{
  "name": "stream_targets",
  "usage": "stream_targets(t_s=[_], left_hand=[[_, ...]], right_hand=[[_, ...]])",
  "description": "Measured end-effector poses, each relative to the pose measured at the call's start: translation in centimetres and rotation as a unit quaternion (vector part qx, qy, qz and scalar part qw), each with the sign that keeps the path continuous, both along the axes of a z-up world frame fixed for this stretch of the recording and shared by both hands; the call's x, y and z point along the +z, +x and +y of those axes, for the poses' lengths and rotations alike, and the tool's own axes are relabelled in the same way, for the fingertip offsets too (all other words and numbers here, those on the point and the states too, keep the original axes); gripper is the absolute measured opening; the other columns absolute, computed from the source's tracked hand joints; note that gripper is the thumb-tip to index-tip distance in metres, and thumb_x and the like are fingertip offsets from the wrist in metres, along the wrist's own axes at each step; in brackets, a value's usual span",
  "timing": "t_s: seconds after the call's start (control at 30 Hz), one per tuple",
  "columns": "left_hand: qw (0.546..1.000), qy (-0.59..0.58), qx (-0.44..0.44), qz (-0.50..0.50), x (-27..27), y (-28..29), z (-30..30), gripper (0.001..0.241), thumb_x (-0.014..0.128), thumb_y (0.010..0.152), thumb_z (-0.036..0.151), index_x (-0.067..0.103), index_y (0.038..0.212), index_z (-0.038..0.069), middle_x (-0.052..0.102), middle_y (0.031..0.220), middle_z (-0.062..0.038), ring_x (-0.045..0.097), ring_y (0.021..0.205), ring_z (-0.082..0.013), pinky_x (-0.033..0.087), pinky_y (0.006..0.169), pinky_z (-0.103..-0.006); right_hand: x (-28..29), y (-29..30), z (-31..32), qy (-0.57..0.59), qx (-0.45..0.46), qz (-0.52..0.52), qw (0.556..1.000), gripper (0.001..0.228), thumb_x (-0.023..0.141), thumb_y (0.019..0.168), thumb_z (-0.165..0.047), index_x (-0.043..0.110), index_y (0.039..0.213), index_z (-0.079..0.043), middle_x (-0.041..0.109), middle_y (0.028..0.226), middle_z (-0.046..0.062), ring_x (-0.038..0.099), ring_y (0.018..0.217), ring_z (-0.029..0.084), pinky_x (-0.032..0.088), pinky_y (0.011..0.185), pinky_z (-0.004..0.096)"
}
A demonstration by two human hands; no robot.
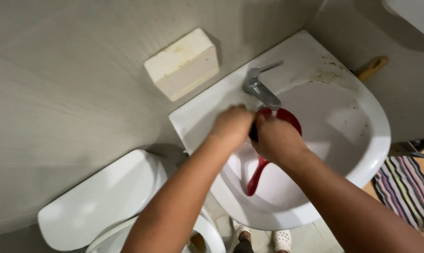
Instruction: The person mops the tiled bathroom floor using a blue mop and a red bucket. They then move to the sink area, where they use a yellow sponge to scrub the sink basin, faucet, and the wall behind the sink, rinsing the sponge under running water.
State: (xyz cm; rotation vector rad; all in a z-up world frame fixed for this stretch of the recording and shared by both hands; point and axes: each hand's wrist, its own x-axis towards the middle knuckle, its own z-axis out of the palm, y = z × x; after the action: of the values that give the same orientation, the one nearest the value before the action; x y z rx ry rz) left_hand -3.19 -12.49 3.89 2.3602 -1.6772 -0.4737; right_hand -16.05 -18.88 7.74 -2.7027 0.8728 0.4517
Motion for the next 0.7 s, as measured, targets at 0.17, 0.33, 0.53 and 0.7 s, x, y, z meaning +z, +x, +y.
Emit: stream_targets(t_s=[0.17, 0.33, 0.53, 0.7], left_hand=[[0.977, -0.184, 0.079, -0.078, -1.0, 4.8, -0.7, 0.029, 0.054, 0.087, 0.011, 0.066, 0.113, 0.006, 0.067, 0.123, -0.019, 0.062, 0.117, -0.0377, 0.057, 0.088, -0.0452], [0.94, -0.291, 0.087, -0.153, -6.7, 6.6, 0.2, 0.026, 0.056, 0.083, 0.013, 0.066, 0.107, 0.009, 0.067, 0.125, -0.019, 0.06, 0.118, -0.0381, 0.055, 0.092, -0.0432], [0.989, -0.05, 0.132, -0.053, -2.4, 6.4, 8.7, 0.023, 0.054, 0.094, 0.007, 0.061, 0.116, 0.003, 0.064, 0.127, -0.017, 0.059, 0.127, -0.0356, 0.052, 0.102, -0.0432], [0.945, -0.29, 0.065, -0.136, -6.9, 8.0, 5.7, 0.049, 0.054, 0.087, -0.001, 0.059, 0.136, 0.0, 0.057, 0.142, -0.025, 0.053, 0.13, -0.0414, 0.043, 0.106, -0.0438]], right_hand=[[-2.7, 6.5, -1.8, -0.083, 0.001, -0.268, 0.96, 0.027, 0.059, 0.096, -0.02, 0.062, 0.113, 0.0, 0.067, 0.106, 0.028, 0.066, 0.092, 0.045, 0.056, 0.08, 0.055], [-6.4, 8.4, 1.0, -0.111, -0.039, -0.234, 0.965, 0.036, 0.061, 0.087, -0.016, 0.062, 0.12, -0.002, 0.062, 0.116, 0.029, 0.064, 0.098, 0.045, 0.055, 0.075, 0.054], [-5.0, 7.8, 4.4, 0.044, 0.046, -0.219, 0.974, 0.043, 0.069, 0.083, -0.025, 0.063, 0.123, -0.011, 0.064, 0.118, 0.019, 0.063, 0.11, 0.039, 0.054, 0.09, 0.049], [-4.8, 9.0, 0.3, 0.03, 0.089, -0.214, 0.972, 0.032, 0.066, 0.099, -0.028, 0.065, 0.129, -0.018, 0.063, 0.12, 0.019, 0.06, 0.112, 0.042, 0.052, 0.091, 0.053]])
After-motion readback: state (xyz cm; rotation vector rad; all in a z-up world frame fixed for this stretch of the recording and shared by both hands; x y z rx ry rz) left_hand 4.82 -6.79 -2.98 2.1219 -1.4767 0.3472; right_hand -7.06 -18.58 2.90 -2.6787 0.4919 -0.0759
